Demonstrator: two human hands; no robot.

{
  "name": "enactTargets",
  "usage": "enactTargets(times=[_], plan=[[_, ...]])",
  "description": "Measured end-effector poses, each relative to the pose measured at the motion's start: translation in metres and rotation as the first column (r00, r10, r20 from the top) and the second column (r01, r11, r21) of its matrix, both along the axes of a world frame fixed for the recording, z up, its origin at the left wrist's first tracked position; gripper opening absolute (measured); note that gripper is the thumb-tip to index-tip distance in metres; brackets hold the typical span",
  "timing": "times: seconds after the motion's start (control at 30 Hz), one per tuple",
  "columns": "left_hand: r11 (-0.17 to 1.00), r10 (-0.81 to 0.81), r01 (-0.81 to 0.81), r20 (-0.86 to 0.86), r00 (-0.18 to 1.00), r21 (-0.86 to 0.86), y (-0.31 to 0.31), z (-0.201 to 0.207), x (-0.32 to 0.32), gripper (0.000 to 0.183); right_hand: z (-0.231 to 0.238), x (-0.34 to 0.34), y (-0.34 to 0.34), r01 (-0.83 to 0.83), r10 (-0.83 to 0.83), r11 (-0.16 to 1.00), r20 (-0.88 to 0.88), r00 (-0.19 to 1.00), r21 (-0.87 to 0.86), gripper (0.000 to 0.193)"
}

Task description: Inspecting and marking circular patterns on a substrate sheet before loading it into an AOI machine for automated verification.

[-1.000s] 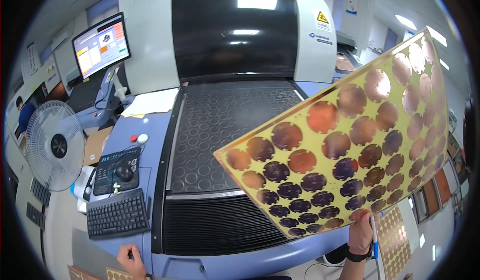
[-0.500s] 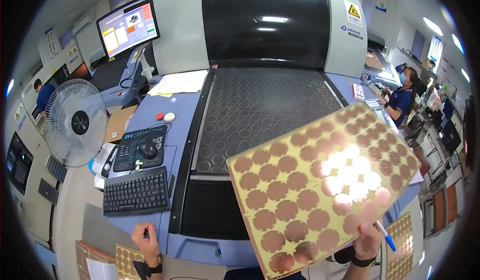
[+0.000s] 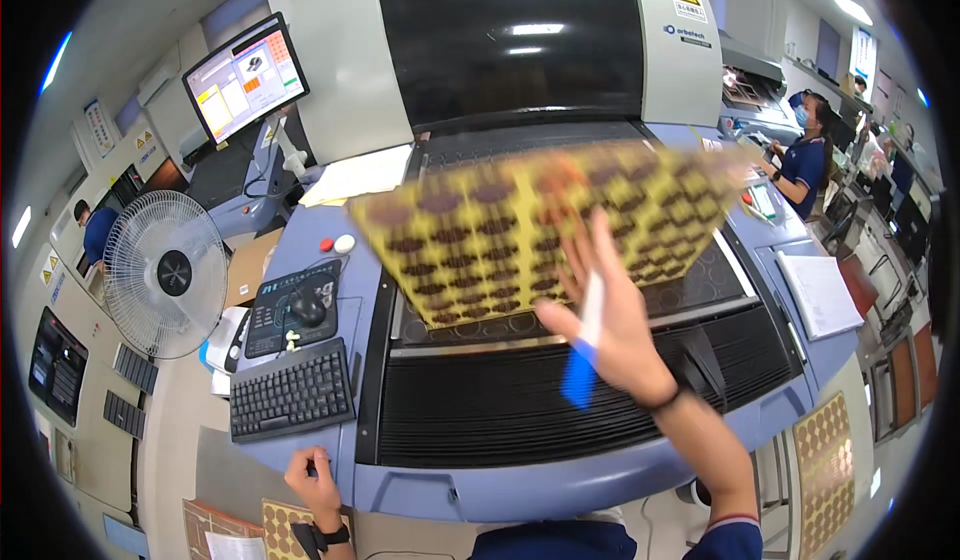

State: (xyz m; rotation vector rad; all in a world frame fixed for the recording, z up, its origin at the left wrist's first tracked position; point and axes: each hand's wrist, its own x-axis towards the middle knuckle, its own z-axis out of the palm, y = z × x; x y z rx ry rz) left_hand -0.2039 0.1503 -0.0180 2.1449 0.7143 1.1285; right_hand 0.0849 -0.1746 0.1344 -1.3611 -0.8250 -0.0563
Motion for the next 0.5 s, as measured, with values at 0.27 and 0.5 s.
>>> enactTargets(times=[0.27,0.5], plan=[[0.998,-0.001,-0.004,0.084,0.996,0.059,0.0,-0.005,0.007,0.011,-0.119,0.096,0.02,0.513,-0.241,0.46,0.454,0.858,-0.725,0.066],[0.997,0.024,-0.031,0.098,0.995,0.068,0.002,-0.006,-0.001,0.01,-0.087,0.053,-0.004,0.293,0.028,0.504,0.355,0.935,-0.812,0.056]])
